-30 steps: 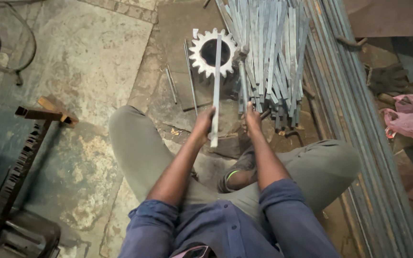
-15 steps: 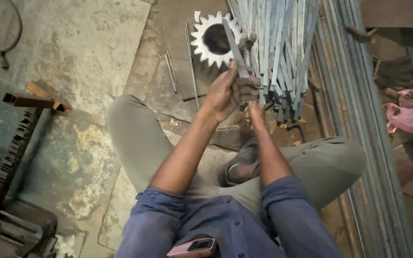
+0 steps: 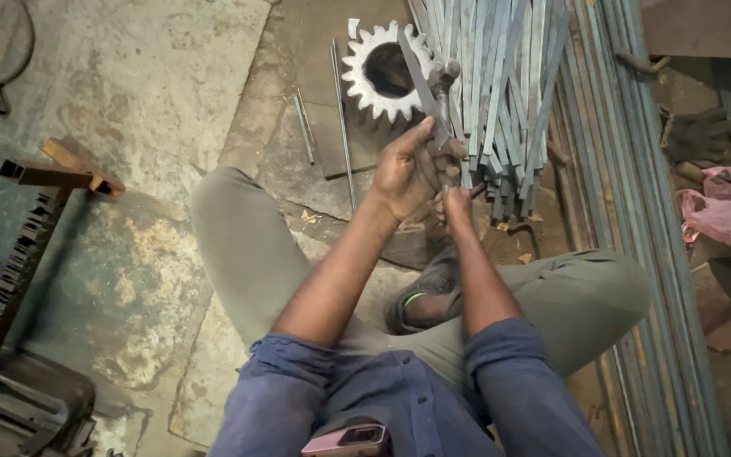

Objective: The person sits on the floor and repeatedly straightens thin metal rods by striking them with a hammer against a metal gear used as an anvil. The person handles the rods one at a time, striking them multiple times to remove bends before placing them in a pile.

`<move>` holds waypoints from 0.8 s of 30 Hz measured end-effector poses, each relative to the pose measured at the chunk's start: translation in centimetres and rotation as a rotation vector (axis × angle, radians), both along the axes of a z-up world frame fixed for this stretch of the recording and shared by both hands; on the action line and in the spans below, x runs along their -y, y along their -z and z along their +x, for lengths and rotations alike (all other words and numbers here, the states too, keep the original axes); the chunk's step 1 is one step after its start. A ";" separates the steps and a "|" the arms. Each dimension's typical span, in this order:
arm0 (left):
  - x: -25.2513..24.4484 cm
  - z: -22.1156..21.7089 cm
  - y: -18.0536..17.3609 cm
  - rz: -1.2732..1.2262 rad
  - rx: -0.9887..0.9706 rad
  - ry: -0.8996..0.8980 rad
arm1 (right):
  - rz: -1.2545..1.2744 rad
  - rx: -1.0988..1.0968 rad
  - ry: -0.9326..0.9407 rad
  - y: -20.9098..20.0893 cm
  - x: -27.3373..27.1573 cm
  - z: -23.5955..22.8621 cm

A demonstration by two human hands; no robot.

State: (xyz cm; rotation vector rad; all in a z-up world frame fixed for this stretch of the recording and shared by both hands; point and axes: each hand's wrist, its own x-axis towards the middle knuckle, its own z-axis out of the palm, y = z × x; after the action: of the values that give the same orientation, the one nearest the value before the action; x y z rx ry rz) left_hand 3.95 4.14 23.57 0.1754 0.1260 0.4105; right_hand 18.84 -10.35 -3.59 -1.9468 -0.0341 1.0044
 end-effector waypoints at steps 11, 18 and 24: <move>0.8 -0.4 12.9 -0.125 -0.519 0.083 | -0.047 -0.009 -0.029 -2.0 -0.6 -0.2; 2.2 -3.0 28.4 0.662 -1.095 0.099 | -0.099 0.091 -0.050 -1.6 -0.5 0.1; -1.8 1.2 29.3 0.664 -1.225 -0.083 | 0.009 0.288 -0.108 -4.2 -0.6 0.4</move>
State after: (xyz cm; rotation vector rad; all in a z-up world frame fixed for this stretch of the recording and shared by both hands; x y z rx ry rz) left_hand 5.20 5.95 -5.76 1.0716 1.2089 0.3665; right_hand 19.27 -9.78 0.57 -2.0848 -0.3085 0.7831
